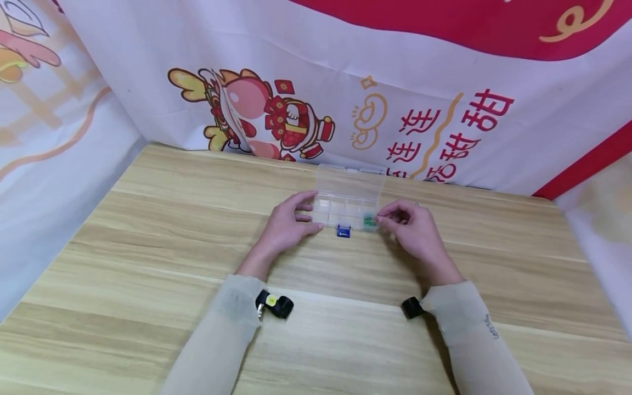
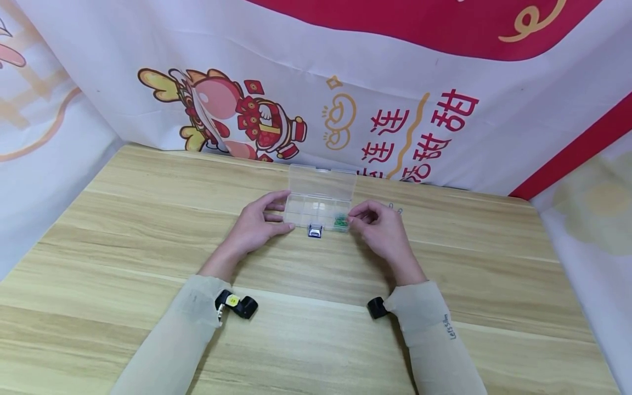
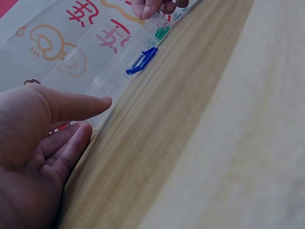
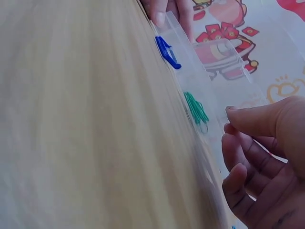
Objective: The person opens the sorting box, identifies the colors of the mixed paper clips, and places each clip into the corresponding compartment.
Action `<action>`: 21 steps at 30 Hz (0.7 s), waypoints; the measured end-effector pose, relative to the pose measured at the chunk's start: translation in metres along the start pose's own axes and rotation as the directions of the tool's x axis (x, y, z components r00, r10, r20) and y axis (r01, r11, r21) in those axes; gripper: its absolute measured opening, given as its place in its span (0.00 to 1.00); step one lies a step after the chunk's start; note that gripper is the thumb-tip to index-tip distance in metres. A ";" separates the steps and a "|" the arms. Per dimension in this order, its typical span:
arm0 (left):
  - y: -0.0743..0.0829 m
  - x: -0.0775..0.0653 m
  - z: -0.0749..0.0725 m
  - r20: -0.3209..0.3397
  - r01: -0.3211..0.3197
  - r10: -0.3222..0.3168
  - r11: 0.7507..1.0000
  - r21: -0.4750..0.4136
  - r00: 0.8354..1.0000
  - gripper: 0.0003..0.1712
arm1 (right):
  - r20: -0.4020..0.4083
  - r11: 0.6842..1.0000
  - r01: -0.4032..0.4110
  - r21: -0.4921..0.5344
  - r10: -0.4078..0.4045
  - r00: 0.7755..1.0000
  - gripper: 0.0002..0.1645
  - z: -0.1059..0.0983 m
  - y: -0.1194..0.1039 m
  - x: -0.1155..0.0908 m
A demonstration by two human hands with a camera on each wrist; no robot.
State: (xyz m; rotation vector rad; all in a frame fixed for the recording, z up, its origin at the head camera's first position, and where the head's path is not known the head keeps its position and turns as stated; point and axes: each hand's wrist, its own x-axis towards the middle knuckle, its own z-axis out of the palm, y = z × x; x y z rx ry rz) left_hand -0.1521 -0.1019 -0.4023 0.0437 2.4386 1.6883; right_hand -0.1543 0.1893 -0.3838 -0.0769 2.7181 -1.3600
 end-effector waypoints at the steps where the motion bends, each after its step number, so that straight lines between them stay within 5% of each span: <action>1: 0.000 0.000 0.000 0.001 0.001 -0.001 1.000 0.002 1.000 0.47 | 0.001 1.000 -0.018 0.015 0.018 1.000 0.09 -0.002 0.002 0.000; 11: 0.001 0.000 0.002 -0.002 0.008 -0.008 1.000 -0.001 1.000 0.46 | -0.110 0.943 -0.241 0.230 0.271 0.956 0.18 -0.053 0.049 0.002; 16: 0.002 0.000 0.001 -0.004 0.006 -0.006 1.000 -0.003 1.000 0.46 | -0.182 0.941 -0.249 0.228 0.293 0.939 0.19 -0.068 0.067 0.002; 21: 0.002 0.000 0.001 -0.001 0.008 -0.008 1.000 0.000 1.000 0.46 | -0.197 0.955 -0.280 0.103 0.295 0.935 0.23 -0.065 0.066 0.005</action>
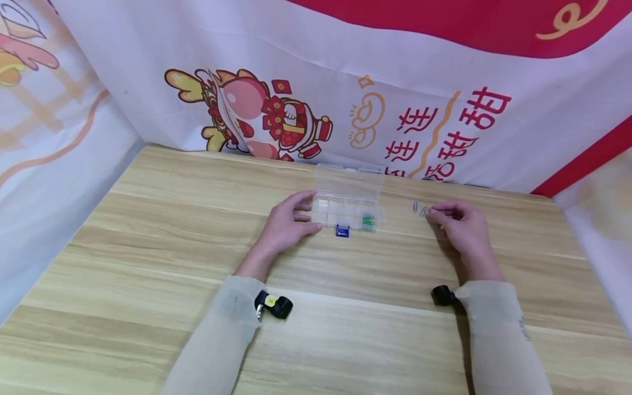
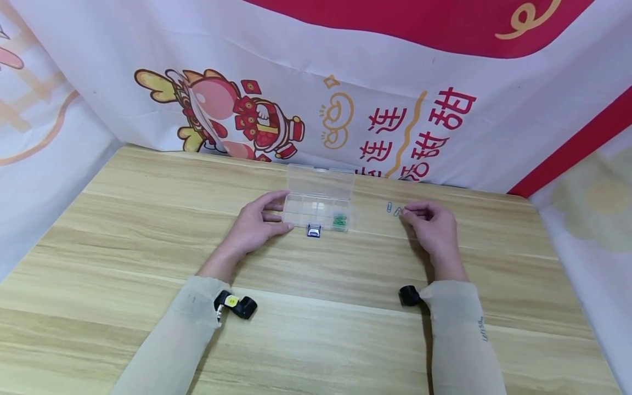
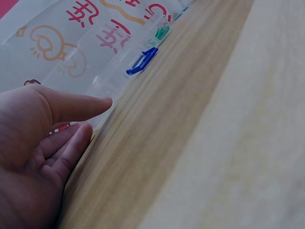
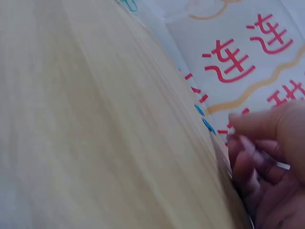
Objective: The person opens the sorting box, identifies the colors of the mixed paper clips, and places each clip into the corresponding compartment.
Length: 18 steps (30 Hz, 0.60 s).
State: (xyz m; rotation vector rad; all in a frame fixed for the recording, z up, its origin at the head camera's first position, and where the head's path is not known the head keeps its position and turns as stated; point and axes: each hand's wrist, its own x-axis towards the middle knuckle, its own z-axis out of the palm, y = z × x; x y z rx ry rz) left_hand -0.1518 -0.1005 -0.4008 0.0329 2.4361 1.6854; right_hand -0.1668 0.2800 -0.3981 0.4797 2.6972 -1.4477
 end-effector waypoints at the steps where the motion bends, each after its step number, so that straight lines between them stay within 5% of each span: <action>1: 0.000 0.000 0.000 0.000 0.001 -0.001 1.000 -0.001 1.000 0.46 | -0.002 0.999 -0.001 -0.033 0.001 1.000 0.23 0.002 -0.002 0.000; 10: -0.001 0.001 -0.001 0.001 0.002 -0.002 1.000 -0.009 1.000 0.46 | -0.021 0.970 0.005 -0.244 -0.011 1.000 0.25 0.009 -0.015 0.002; 18: -0.001 0.000 -0.001 -0.001 0.003 -0.003 1.000 -0.008 1.000 0.46 | -0.010 0.950 0.006 -0.313 -0.010 1.000 0.22 0.010 -0.018 0.001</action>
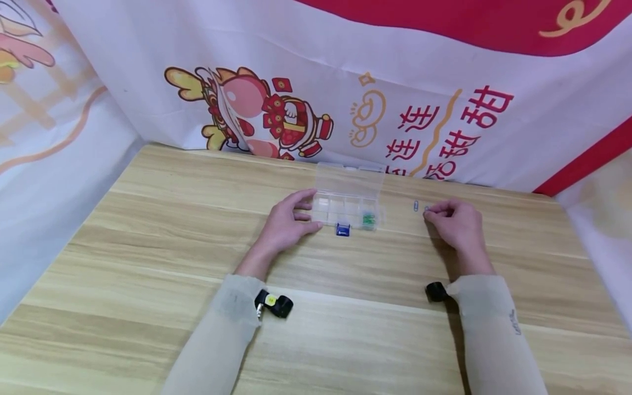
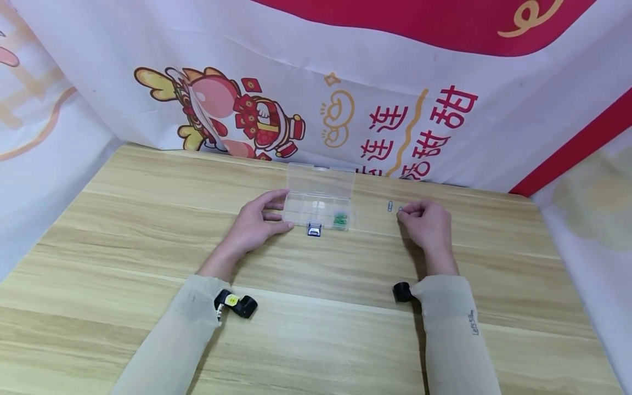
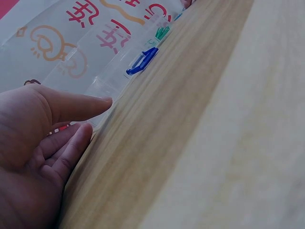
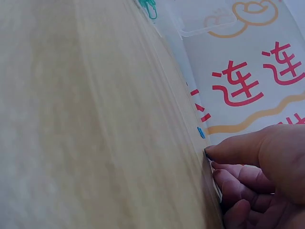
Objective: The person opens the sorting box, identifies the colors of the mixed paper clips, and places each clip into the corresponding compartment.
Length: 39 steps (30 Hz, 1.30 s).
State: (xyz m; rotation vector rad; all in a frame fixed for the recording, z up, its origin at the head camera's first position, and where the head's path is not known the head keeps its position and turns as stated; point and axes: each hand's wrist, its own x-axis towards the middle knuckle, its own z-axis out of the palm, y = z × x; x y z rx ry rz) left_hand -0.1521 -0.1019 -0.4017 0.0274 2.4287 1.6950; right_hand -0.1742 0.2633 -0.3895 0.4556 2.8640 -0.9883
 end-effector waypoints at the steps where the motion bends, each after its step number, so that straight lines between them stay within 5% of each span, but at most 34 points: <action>1: 0.000 0.000 0.000 0.003 -0.001 0.001 1.000 0.001 1.000 0.47 | 0.001 1.000 0.000 -0.007 0.000 1.000 0.21 0.000 0.000 0.000; 8: 0.000 0.000 0.001 0.006 0.002 -0.002 1.000 0.000 1.000 0.46 | 0.030 0.999 0.033 0.006 -0.033 0.999 0.23 -0.004 0.006 -0.002; 18: -0.001 -0.001 0.001 0.002 0.002 -0.002 1.000 -0.005 1.000 0.46 | 0.158 0.952 -0.022 0.306 -0.027 0.987 0.19 -0.018 0.005 -0.006; 27: -0.001 -0.001 0.001 0.003 0.004 -0.004 1.000 0.001 1.000 0.46 | 0.078 0.920 0.026 0.390 -0.062 0.995 0.15 -0.028 -0.002 -0.011; 39: 0.001 -0.001 0.001 0.001 -0.005 0.005 1.000 0.001 1.000 0.46 | 0.063 0.925 0.030 0.379 -0.059 0.996 0.18 -0.029 -0.009 -0.013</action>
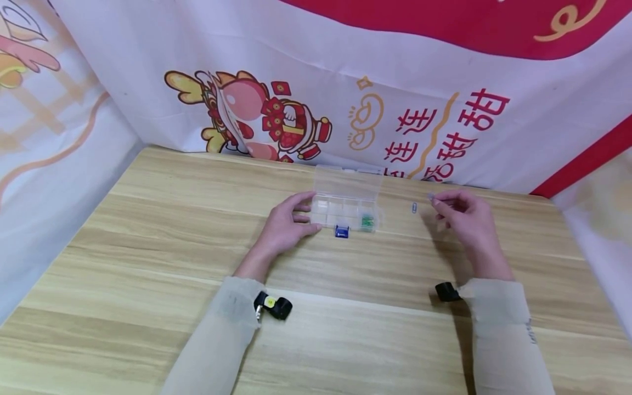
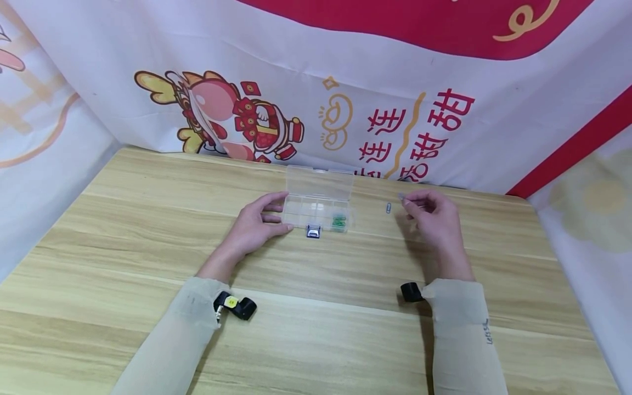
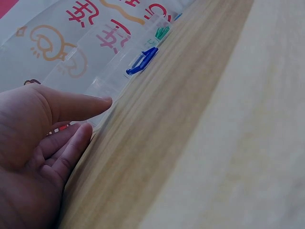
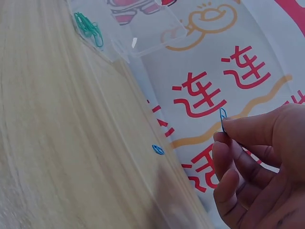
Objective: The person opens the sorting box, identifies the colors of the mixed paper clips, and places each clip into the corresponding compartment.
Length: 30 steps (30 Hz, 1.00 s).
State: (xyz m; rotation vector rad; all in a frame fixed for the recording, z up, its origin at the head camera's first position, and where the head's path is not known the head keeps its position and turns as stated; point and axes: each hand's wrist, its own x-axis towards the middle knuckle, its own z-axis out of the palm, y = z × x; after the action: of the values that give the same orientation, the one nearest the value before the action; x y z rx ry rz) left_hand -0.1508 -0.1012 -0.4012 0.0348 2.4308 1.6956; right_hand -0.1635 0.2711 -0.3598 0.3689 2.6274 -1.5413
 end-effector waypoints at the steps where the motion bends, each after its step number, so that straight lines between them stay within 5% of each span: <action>1: 0.000 0.000 0.000 0.000 0.000 0.000 1.000 -0.002 1.000 0.46 | 0.002 1.000 0.003 -0.001 -0.003 1.000 0.18 0.001 0.000 0.000; 16: -0.002 0.002 0.000 -0.004 0.002 -0.002 1.000 -0.001 1.000 0.45 | 0.130 0.998 0.049 -0.036 -0.044 0.991 0.18 0.044 -0.007 0.000; 30: -0.001 0.002 0.000 -0.014 -0.004 0.004 1.000 0.001 1.000 0.45 | 0.140 0.994 0.098 -0.045 -0.091 0.986 0.13 0.087 -0.025 -0.001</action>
State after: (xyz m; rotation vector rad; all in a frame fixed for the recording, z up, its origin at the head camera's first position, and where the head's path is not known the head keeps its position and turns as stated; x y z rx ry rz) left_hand -0.1525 -0.1015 -0.4025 0.0286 2.4429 1.7028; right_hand -0.1735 0.1837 -0.3807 0.1312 2.6064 -1.4634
